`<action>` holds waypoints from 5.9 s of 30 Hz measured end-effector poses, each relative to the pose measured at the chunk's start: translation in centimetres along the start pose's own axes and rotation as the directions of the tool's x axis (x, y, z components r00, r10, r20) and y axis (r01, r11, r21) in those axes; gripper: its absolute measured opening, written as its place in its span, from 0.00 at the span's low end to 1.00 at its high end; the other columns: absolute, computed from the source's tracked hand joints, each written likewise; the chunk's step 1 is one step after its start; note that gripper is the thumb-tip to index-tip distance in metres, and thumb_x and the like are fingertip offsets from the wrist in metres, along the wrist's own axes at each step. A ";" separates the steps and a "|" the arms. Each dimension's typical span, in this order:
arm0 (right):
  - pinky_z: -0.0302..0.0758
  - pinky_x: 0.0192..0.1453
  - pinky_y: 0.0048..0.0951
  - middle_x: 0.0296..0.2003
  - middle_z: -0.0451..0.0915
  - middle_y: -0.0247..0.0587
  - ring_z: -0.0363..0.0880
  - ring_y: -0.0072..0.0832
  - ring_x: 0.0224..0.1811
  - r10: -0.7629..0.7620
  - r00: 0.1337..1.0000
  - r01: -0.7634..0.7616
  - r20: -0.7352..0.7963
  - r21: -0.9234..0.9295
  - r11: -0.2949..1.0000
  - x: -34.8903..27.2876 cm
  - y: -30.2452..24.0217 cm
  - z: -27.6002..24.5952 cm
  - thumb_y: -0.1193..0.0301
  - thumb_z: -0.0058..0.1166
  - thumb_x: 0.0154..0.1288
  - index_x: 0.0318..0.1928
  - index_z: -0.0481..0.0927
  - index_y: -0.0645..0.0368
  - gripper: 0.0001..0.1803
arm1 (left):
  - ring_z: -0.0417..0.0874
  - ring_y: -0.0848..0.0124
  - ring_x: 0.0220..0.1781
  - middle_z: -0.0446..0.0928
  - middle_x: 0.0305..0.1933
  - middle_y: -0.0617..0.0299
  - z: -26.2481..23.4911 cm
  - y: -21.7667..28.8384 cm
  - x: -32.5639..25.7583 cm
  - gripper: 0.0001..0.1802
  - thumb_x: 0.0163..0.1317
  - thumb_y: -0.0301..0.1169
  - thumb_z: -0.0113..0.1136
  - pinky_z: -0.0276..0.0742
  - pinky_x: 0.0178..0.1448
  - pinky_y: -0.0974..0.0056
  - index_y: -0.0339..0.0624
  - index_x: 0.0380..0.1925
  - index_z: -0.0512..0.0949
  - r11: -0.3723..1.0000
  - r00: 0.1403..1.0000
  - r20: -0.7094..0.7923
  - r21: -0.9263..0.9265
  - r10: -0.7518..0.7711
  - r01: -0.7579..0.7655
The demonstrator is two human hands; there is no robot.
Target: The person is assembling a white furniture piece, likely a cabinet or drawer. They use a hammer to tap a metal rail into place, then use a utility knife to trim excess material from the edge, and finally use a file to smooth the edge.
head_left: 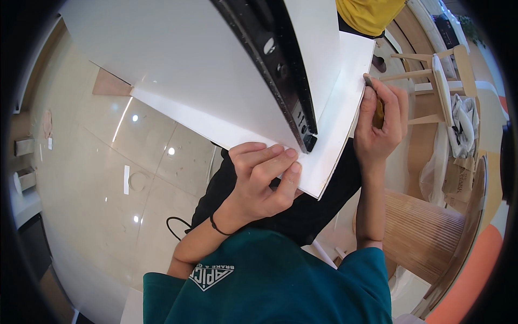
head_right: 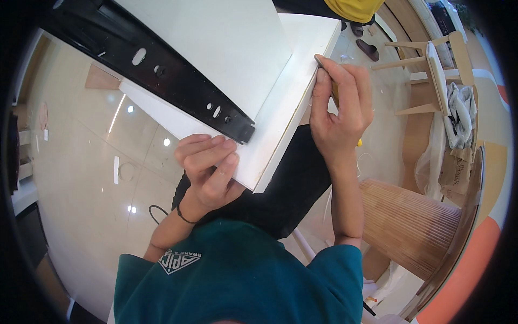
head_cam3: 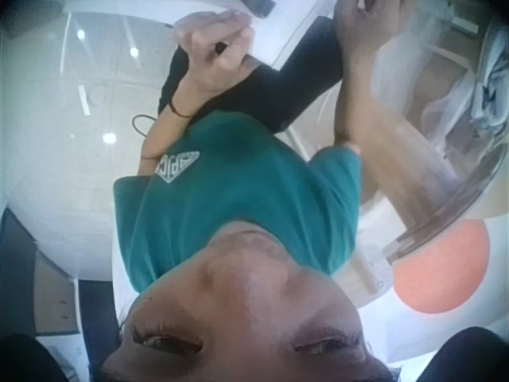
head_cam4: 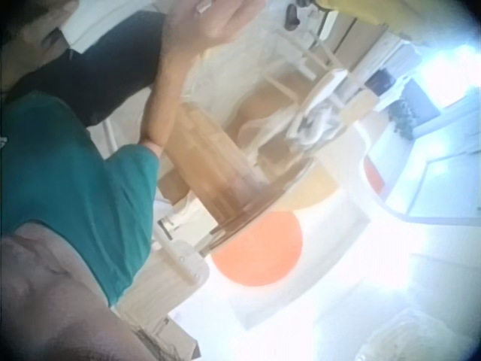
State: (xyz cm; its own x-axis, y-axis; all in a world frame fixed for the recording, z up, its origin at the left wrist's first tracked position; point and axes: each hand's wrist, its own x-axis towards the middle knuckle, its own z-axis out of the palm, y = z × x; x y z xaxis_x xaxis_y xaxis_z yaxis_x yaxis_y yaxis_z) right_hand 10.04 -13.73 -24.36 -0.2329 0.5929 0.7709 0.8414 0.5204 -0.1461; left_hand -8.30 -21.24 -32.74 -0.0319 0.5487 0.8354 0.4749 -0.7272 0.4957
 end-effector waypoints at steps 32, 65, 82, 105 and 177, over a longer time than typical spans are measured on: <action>0.73 0.38 0.29 0.30 0.80 0.39 0.79 0.33 0.34 0.319 0.947 -0.322 0.044 0.143 0.936 0.3 -1.2 -2.1 0.79 0.56 0.64 0.41 0.81 0.61 0.06 | 0.75 0.65 0.49 0.76 0.50 0.62 -0.1 -0.2 0.3 0.26 0.51 0.37 0.73 0.70 0.51 0.57 0.49 0.48 0.73 0.999 1.000 -0.006 -0.045 -0.021 0.020; 0.75 0.29 0.24 0.34 0.79 0.43 0.79 0.28 0.29 0.031 0.999 -0.032 0.043 0.015 0.999 -1.4 -2.8 -1.3 0.86 0.58 0.57 0.43 0.83 0.63 0.13 | 0.75 0.65 0.49 0.77 0.49 0.61 -0.4 -0.1 0.3 0.24 0.49 0.31 0.72 0.69 0.49 0.57 0.48 0.46 0.73 1.000 1.000 0.018 -0.023 -0.008 0.009; 0.79 0.30 0.29 0.37 0.77 0.42 0.81 0.31 0.29 -0.398 0.859 0.278 0.322 0.360 0.891 -5.2 -11.9 -7.0 0.77 0.63 0.57 0.41 0.83 0.58 0.09 | 0.74 0.64 0.48 0.76 0.50 0.61 -0.5 -0.6 0.4 0.31 0.46 0.33 0.75 0.70 0.50 0.57 0.48 0.51 0.73 0.998 0.999 0.043 -0.058 0.022 -0.019; 0.74 0.30 0.33 0.29 0.78 0.45 0.79 0.39 0.25 0.085 0.996 -0.083 0.014 -0.101 0.991 4.3 4.7 1.1 0.74 0.55 0.64 0.40 0.81 0.63 0.06 | 0.73 0.63 0.45 0.71 0.46 0.58 -0.9 -0.9 0.1 0.29 0.53 0.41 0.74 0.75 0.46 0.60 0.46 0.50 0.70 0.999 0.994 0.099 -0.007 0.050 -0.050; 0.71 0.25 0.29 0.30 0.75 0.38 0.76 0.31 0.24 -0.023 0.984 0.023 0.179 0.001 1.000 0.5 -2.4 -2.6 0.83 0.59 0.54 0.39 0.83 0.58 0.11 | 0.71 0.63 0.51 0.75 0.51 0.61 -0.3 -0.5 0.1 0.26 0.48 0.28 0.72 0.69 0.52 0.60 0.47 0.49 0.73 0.996 1.000 0.022 -0.087 0.008 -0.007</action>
State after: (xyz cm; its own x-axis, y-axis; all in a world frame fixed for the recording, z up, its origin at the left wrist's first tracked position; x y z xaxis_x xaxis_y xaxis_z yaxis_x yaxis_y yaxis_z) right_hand 9.18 -16.27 -22.05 -0.3355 0.6816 0.6502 0.8352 0.5345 -0.1294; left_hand -8.79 -20.99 -32.84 -0.0089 0.5513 0.8343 0.3963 -0.7640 0.5091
